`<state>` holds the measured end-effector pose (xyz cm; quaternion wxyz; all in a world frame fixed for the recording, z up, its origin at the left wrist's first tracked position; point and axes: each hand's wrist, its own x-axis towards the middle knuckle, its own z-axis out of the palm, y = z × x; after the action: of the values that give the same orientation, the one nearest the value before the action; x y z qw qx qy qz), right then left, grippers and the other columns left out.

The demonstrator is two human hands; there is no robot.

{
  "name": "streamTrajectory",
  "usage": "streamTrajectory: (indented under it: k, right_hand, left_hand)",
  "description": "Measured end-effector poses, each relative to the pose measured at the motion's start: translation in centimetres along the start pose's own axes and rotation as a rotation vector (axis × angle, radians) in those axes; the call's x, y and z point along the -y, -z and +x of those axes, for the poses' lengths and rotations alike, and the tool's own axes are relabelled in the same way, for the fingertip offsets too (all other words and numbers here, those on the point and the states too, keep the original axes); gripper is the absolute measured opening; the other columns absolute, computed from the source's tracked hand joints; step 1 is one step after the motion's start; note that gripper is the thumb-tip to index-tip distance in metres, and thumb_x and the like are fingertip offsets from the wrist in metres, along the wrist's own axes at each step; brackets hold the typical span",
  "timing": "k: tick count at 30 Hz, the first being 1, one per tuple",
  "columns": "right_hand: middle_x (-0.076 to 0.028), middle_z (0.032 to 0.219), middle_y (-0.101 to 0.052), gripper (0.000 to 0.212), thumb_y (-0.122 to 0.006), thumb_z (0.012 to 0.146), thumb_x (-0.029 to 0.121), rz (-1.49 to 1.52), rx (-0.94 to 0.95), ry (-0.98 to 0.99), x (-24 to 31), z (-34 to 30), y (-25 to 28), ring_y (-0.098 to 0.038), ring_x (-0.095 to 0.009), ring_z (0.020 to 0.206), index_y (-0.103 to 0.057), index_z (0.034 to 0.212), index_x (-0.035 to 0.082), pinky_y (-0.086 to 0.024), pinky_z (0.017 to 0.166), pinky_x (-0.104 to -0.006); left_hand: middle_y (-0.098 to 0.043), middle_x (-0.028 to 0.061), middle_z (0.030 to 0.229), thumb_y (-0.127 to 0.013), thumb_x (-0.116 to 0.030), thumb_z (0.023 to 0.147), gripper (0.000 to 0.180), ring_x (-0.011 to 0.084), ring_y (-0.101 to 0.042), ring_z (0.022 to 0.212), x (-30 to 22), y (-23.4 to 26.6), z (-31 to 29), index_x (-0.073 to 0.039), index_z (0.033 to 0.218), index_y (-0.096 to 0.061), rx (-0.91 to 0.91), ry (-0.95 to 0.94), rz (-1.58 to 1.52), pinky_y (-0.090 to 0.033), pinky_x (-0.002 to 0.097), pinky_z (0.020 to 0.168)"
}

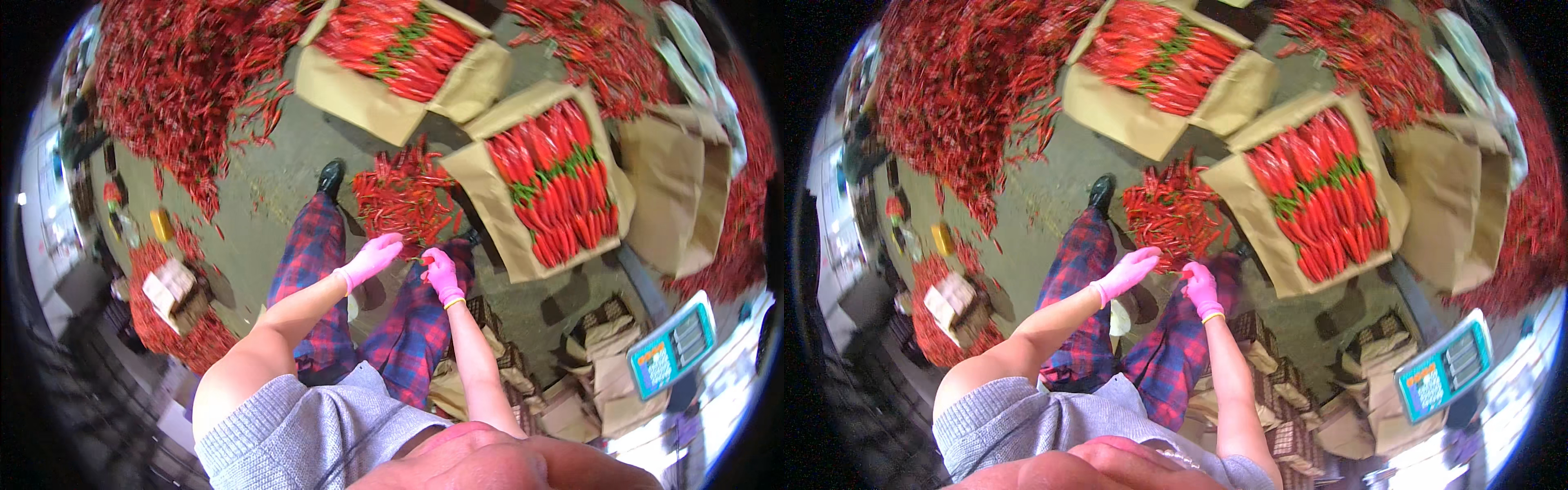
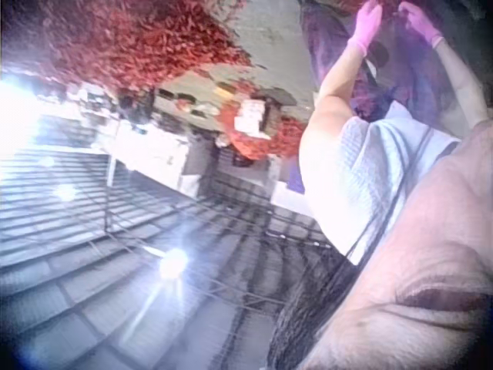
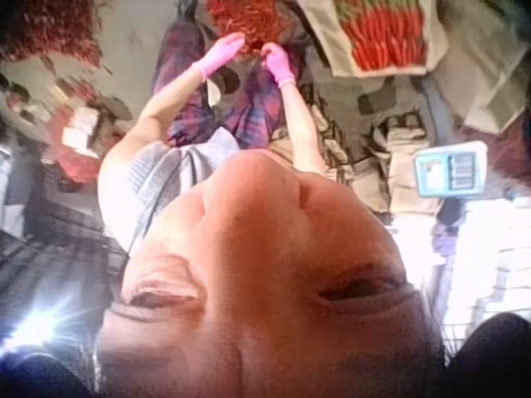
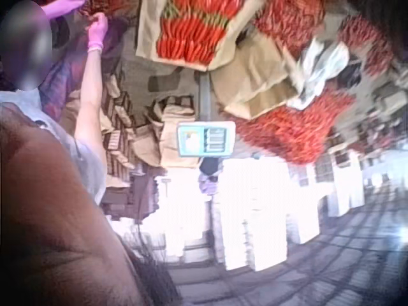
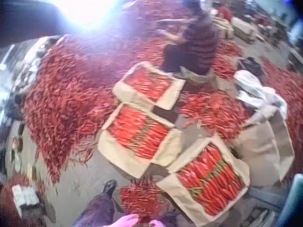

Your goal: The person sorts and packs red chili peppers by hand into cardboard boxes, weighs the filled boxes on a digital scale, and prepares them for transport.

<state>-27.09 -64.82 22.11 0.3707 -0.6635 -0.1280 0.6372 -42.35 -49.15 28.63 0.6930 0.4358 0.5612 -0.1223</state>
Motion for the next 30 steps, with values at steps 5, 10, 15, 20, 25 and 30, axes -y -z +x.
streamTrajectory:
  k: [5,10,15,20,25,30]
  right_hand:
    - [-0.021,0.152,-0.033,0.085,-0.069,0.079,0.035,-1.101,0.259,-0.364,0.3,4.5,-4.3,-0.05,-0.042,0.126,-0.028,0.151,0.018,-0.043,0.104,-0.0509]
    - [-0.022,0.137,-0.052,0.064,-0.061,0.084,0.036,-1.124,0.369,-0.331,0.3,15.6,-10.6,-0.051,-0.039,0.125,-0.047,0.141,0.012,-0.042,0.105,-0.0443]
    - [-0.023,0.133,-0.056,0.051,-0.056,0.089,0.031,-0.819,0.393,-0.076,5.0,33.3,-25.5,-0.051,-0.037,0.126,-0.055,0.133,0.004,-0.041,0.106,-0.0417]
    - [-0.02,0.129,-0.058,0.046,-0.063,0.089,0.027,-0.863,0.322,0.142,17.7,52.4,-45.8,-0.058,-0.034,0.118,-0.057,0.128,0.004,-0.047,0.099,-0.042]
    - [-0.014,0.122,-0.059,0.022,-0.06,0.085,0.027,-1.326,-0.078,0.691,27.2,69.8,-57.6,-0.056,-0.037,0.112,-0.067,0.1,0.012,-0.048,0.093,-0.0478]
    - [-0.01,0.131,-0.054,0.031,-0.062,0.084,0.027,-1.855,-0.39,0.627,33.5,72.3,-65.5,-0.054,-0.03,0.114,-0.071,0.112,0.014,-0.043,0.091,-0.0458]
  left_hand:
    - [-0.061,0.0118,0.13,-0.056,-0.021,0.099,0.042,0.0182,-0.056,0.119,3.2,7.3,-0.3,0.003,0.133,-0.054,0.048,-0.093,0.052,-0.042,0.0298,0.103]
    - [-0.064,0.0104,0.124,-0.059,-0.026,0.096,0.043,0.017,-0.058,0.116,7.3,15.4,2.6,0.001,0.13,-0.057,-0.021,0.011,-0.111,-0.045,0.0298,0.099]
    - [-0.067,0.0075,0.116,-0.06,-0.02,0.096,0.037,0.0142,-0.061,0.102,6.4,24.5,8.8,-0.002,0.128,-0.058,0.052,0.034,-0.396,-0.05,0.0298,0.085]
    - [-0.062,0.0086,0.121,-0.056,-0.014,0.098,0.036,0.018,-0.058,0.11,5.6,28.8,11.9,0.002,0.129,-0.054,-0.04,-0.162,-0.954,-0.047,0.0307,0.096]
    - [-0.058,0.0197,0.122,-0.047,-0.007,0.096,0.033,0.0337,-0.059,0.111,0.0,38.8,7.0,0.004,0.126,-0.053,0.096,-0.408,-0.75,-0.047,0.0368,0.096]
    - [-0.06,0.0165,0.119,-0.046,-0.008,0.098,0.035,0.0285,-0.059,0.109,3.1,42.6,7.4,0.006,0.129,-0.051,0.013,-0.354,-0.698,-0.046,0.0341,0.095]
